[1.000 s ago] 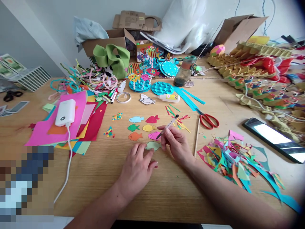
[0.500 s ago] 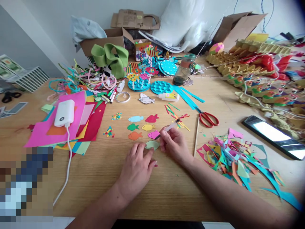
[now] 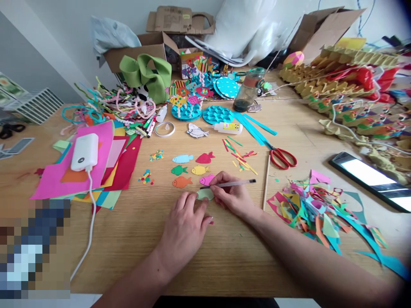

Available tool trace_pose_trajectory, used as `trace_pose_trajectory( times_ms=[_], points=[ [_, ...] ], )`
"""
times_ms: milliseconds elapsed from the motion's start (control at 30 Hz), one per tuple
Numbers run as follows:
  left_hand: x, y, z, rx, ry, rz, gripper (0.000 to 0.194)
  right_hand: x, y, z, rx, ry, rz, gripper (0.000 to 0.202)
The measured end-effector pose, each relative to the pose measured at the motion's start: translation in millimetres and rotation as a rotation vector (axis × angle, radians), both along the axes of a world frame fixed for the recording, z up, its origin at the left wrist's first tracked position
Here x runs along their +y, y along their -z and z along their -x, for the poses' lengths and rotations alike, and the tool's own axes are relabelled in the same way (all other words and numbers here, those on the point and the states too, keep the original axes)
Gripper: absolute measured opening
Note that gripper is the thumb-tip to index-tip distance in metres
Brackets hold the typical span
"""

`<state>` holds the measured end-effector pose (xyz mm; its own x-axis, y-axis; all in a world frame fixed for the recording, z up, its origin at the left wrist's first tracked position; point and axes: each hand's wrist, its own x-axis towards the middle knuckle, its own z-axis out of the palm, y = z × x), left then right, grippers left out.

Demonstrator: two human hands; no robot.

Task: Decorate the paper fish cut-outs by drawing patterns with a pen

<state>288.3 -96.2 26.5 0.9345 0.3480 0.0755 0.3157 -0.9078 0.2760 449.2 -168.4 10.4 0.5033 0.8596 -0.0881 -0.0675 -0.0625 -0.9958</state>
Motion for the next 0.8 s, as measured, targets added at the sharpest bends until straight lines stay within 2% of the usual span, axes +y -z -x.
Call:
trace_pose_trajectory(
  times_ms=[133, 367, 800],
  points=[
    [-1, -0.4, 0, 0.008, -0.001, -0.003, 0.033, -2, 2.3, 3, -0.055, 0.047, 0.02, 0.022],
    [-2, 0.3, 0, 0.009, 0.006, -0.027, 0.032, -2, 13.8, 6, -0.182, 0.024, 0.037, 0.021],
    [-3, -2.2, -1, 0.017, -0.001, -0.024, 0.026, 1, 17.5, 6, -0.098, 0.01, 0.075, 0.026]
  ],
)
